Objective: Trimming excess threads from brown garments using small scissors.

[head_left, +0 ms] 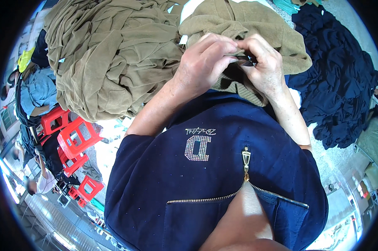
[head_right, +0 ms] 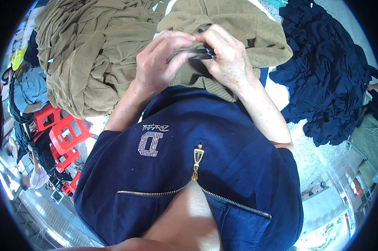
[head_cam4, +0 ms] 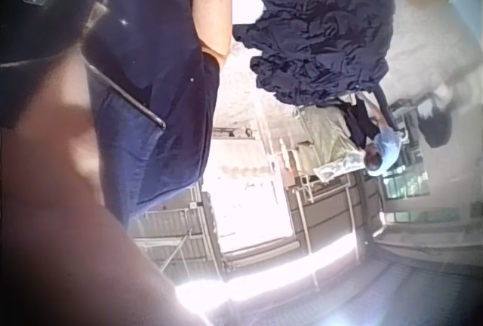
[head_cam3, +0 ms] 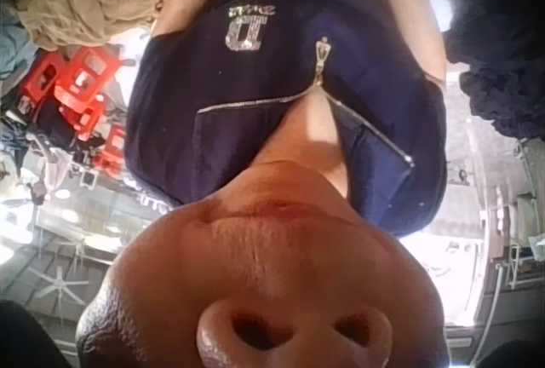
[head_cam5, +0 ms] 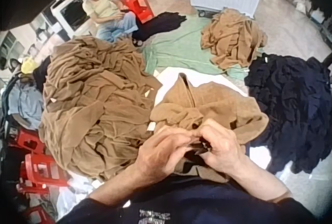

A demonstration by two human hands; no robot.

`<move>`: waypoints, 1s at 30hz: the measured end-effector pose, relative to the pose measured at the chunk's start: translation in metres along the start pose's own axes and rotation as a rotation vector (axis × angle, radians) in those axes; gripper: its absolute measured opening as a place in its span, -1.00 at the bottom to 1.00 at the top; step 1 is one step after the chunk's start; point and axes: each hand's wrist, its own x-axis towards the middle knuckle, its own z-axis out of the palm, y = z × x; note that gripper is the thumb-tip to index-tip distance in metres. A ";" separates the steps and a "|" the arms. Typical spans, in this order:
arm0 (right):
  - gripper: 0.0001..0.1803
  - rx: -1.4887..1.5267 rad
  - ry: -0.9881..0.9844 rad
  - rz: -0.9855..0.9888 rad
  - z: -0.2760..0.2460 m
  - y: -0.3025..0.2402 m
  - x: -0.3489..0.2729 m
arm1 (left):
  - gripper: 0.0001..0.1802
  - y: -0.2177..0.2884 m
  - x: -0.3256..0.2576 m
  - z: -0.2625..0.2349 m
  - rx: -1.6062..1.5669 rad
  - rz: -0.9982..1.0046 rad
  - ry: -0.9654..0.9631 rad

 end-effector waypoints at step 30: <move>-0.90 0.483 0.109 0.181 0.007 0.026 -0.013 | -0.64 -0.027 0.011 0.014 0.144 0.350 -0.126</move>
